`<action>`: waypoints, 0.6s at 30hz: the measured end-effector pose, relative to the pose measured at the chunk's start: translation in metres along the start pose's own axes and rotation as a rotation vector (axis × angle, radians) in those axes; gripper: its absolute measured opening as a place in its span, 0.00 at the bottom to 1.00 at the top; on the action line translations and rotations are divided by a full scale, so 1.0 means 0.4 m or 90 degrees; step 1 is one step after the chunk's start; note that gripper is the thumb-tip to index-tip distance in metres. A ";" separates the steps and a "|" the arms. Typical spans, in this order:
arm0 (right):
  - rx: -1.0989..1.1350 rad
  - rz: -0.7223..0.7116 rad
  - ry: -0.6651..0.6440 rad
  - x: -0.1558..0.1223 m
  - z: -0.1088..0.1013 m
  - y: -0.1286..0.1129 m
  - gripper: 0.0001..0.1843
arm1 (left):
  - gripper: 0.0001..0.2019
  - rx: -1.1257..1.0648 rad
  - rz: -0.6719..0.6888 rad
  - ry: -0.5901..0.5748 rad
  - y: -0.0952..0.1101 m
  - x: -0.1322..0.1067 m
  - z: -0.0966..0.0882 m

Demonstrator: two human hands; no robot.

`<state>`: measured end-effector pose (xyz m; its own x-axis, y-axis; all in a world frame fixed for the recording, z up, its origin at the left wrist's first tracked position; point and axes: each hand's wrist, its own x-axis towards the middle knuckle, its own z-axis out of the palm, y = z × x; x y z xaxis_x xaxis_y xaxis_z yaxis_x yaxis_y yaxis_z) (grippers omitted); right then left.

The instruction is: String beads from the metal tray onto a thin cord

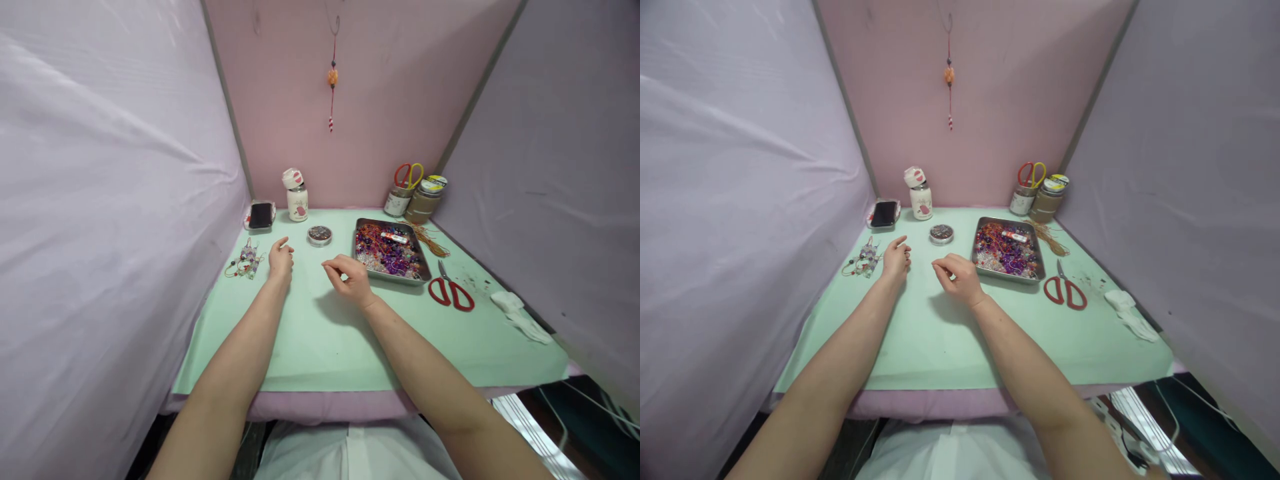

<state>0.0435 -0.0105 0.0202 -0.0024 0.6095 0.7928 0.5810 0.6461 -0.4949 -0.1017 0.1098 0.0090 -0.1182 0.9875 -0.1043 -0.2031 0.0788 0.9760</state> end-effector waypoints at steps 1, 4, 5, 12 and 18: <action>0.000 0.011 0.014 0.000 -0.001 0.000 0.10 | 0.21 -0.001 0.003 0.005 0.002 0.000 -0.001; -0.007 0.081 0.092 0.002 -0.007 0.012 0.11 | 0.20 -0.002 0.003 0.022 0.011 -0.001 -0.002; -0.003 0.111 0.126 0.004 -0.010 0.019 0.12 | 0.21 -0.003 0.000 0.029 0.013 0.000 -0.002; 0.084 0.241 0.256 0.040 -0.042 0.057 0.16 | 0.23 -0.007 -0.020 0.062 0.025 0.004 -0.006; 0.075 0.202 0.223 0.121 -0.070 0.046 0.16 | 0.22 -0.078 -0.030 0.047 0.045 -0.003 -0.004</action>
<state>0.0769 0.0180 0.0597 0.4456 0.6062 0.6588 0.4133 0.5134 -0.7520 -0.1067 0.1099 0.0264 -0.1757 0.9702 -0.1669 -0.3264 0.1025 0.9397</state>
